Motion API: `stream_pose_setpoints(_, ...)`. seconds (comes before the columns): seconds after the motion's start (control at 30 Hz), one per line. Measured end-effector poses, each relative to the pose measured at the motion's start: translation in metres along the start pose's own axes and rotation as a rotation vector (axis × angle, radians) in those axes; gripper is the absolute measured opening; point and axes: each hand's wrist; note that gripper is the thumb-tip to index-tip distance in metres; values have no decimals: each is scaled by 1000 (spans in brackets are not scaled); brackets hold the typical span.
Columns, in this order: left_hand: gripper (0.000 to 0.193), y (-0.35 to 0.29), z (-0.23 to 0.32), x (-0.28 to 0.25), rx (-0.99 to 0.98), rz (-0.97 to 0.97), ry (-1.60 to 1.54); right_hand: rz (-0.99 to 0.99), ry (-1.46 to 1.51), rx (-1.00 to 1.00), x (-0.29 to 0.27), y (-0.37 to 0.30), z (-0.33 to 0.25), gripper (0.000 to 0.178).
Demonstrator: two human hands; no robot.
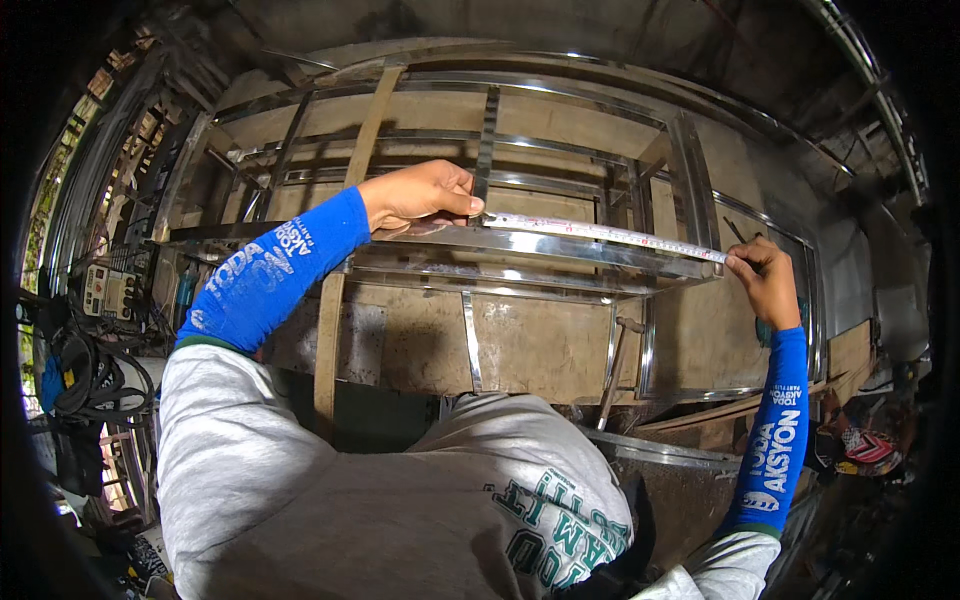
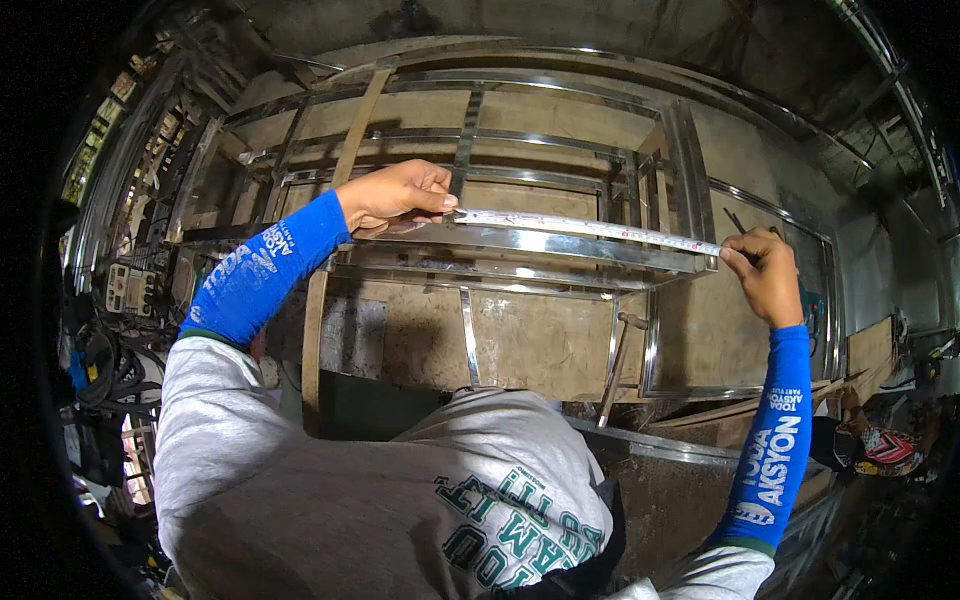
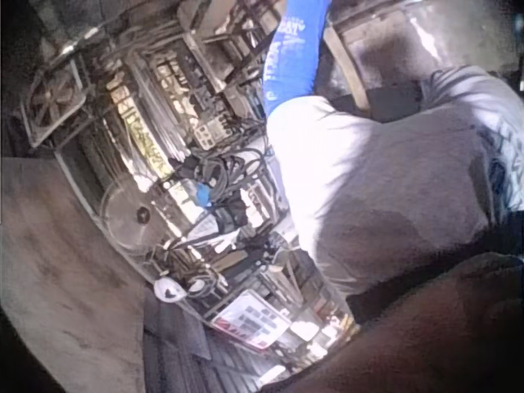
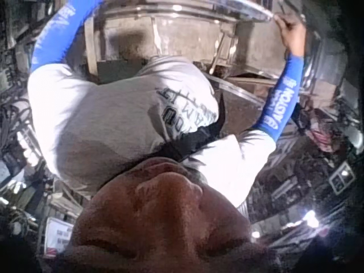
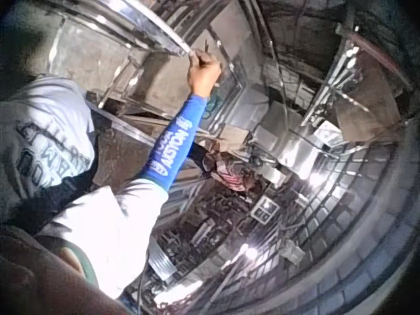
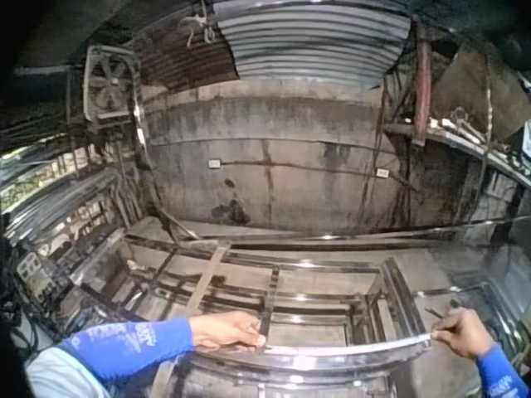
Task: The person measures and aligns metal frame components on a workbench, then retrieves a wooden board and places it aside. They continue measuring the frame and prepare a welding torch by attaching a hose and grounding clamp.
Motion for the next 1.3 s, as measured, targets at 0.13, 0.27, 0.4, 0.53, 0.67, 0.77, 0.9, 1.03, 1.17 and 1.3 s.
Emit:
stream_pose_setpoints(0.13,22,0,-2,1,53,-16,-8,17,-51,-56,0,3,3,16)
stream_pose_setpoints(0.27,28,-13,2,3,65,40,-46,27,-54,-83,-4,8,-4,14)
stream_pose_setpoints(0.4,28,-8,20,13,-58,80,-18,65,-108,-97,-3,2,6,13)
stream_pose_setpoints(0.53,27,-9,27,18,-42,44,-51,64,-95,-110,-6,-1,10,12)
stream_pose_setpoints(0.67,36,-10,18,19,23,54,-34,87,-81,-130,-6,-1,11,12)
stream_pose_setpoints(0.77,40,-16,29,23,-48,85,-45,107,-80,-82,-7,-9,9,10)
stream_pose_setpoints(0.9,46,-22,16,21,-33,134,-90,126,-65,-79,-6,-18,11,9)
stream_pose_setpoints(1.03,50,-31,22,22,-86,131,-114,135,-63,-60,-11,-25,5,9)
stream_pose_setpoints(1.17,55,-31,15,23,-50,172,-26,137,-64,-44,-13,-25,5,8)
stream_pose_setpoints(1.3,61,-31,20,24,-102,150,-44,129,-93,-55,-14,-23,3,9)
Point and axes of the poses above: each hand's wrist, its own y-axis towards the middle knuckle, its own x-axis out of the palm, z = x × y, and after that the axes turned 13 degrees about x, right-handed
